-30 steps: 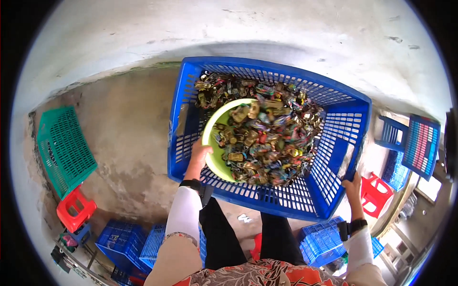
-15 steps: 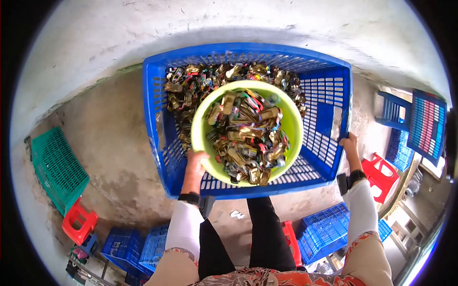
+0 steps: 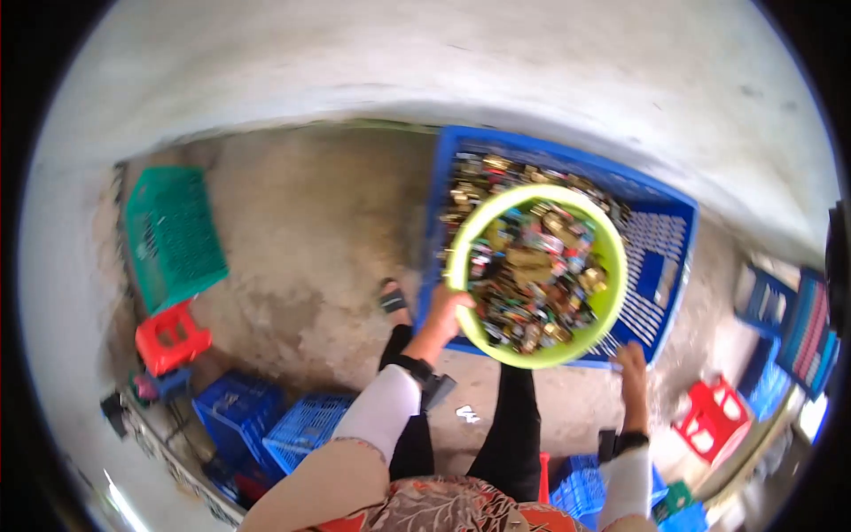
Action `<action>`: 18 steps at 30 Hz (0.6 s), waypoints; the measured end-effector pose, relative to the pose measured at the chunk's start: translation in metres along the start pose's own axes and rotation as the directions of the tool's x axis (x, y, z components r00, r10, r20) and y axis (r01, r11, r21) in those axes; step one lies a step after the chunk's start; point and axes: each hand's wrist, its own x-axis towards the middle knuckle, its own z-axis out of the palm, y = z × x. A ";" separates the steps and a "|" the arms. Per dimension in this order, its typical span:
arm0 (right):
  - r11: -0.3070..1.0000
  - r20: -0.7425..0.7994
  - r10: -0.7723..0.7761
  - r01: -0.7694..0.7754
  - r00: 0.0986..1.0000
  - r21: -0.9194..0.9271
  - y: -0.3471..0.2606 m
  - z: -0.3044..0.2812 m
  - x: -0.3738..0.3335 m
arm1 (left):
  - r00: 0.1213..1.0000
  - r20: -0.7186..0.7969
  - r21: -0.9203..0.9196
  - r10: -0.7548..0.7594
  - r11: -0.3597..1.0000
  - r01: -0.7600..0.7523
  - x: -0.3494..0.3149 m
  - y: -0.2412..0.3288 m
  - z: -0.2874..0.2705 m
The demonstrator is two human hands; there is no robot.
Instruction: Assembling toy car bodies onto chassis and sorting them into bins.
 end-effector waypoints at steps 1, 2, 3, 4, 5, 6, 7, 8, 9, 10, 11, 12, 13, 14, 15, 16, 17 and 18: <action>0.994 -0.024 0.106 -0.106 0.994 -0.015 -0.029 0.031 -0.022 | 1.000 -0.004 -0.008 -0.007 1.000 0.007 -0.008 0.006 0.009; 0.976 0.088 0.053 -0.071 0.995 0.205 -0.028 0.041 -0.041 | 0.999 0.031 -0.014 0.012 1.000 -0.011 -0.021 0.014 0.018; 0.935 0.175 0.101 -0.153 0.979 0.319 -0.049 0.065 -0.059 | 0.998 0.057 -0.016 0.027 1.000 -0.026 -0.038 0.024 0.019; 0.914 0.210 0.015 -0.099 0.978 0.393 -0.059 0.084 -0.066 | 0.995 0.095 0.038 0.014 0.999 -0.018 -0.052 0.042 0.020; 0.883 0.241 -0.059 -0.062 0.969 0.466 -0.056 0.099 -0.079 | 0.992 0.124 0.093 -0.010 0.996 -0.002 -0.073 0.055 0.012; 0.902 0.244 -0.042 -0.068 0.969 0.425 -0.050 0.107 -0.090 | 0.992 0.127 0.111 -0.001 0.994 -0.014 -0.091 0.070 0.002; 0.922 0.244 -0.034 -0.064 0.969 0.382 -0.049 0.107 -0.096 | 0.991 0.135 0.126 0.013 0.992 -0.030 -0.106 0.083 -0.006; 0.915 0.222 -0.048 -0.047 0.974 0.402 -0.065 0.121 -0.104 | 0.991 0.124 0.140 0.056 0.988 -0.073 -0.116 0.094 -0.008; 0.907 0.268 -0.068 -0.053 0.961 0.418 -0.081 0.131 -0.114 | 0.991 0.109 0.132 0.081 0.987 -0.095 -0.128 0.102 -0.013; 0.912 0.292 -0.082 -0.047 0.953 0.408 -0.092 0.132 -0.120 | 0.988 0.083 0.169 0.128 0.976 -0.141 -0.139 0.110 -0.016; 0.918 0.322 -0.097 -0.040 0.942 0.394 -0.103 0.124 -0.117 | 0.983 0.051 0.201 0.178 0.962 -0.185 -0.148 0.109 -0.014; 0.924 0.389 -0.109 -0.051 0.915 0.380 -0.116 0.126 -0.116 | 0.954 0.045 0.399 0.295 0.871 -0.288 -0.157 0.107 -0.023; 0.928 0.448 -0.120 -0.060 0.886 0.367 -0.129 0.124 -0.112 | 0.940 -0.012 0.412 0.340 0.859 -0.305 -0.176 0.108 -0.023; 0.936 0.499 -0.149 -0.041 0.854 0.350 -0.133 0.118 -0.101 | 0.955 -0.061 0.375 0.292 0.893 -0.249 -0.179 0.094 -0.030; 0.952 0.526 -0.148 -0.023 0.837 0.305 -0.138 0.108 -0.098 | 0.967 -0.107 0.325 0.229 0.928 -0.184 -0.181 0.067 -0.033; 0.957 0.551 -0.173 0.008 0.817 0.289 -0.143 0.088 -0.079 | 0.984 -0.003 0.413 0.176 0.897 -0.159 -0.224 0.099 -0.003; 0.958 0.593 -0.206 0.036 0.778 0.285 -0.145 0.083 -0.059 | 0.971 -0.033 0.409 0.238 0.889 -0.204 -0.240 0.097 0.010; 0.973 0.590 -0.177 0.052 0.788 0.223 -0.159 0.085 -0.063 | 0.975 -0.070 0.361 0.209 0.917 -0.171 -0.256 0.083 0.016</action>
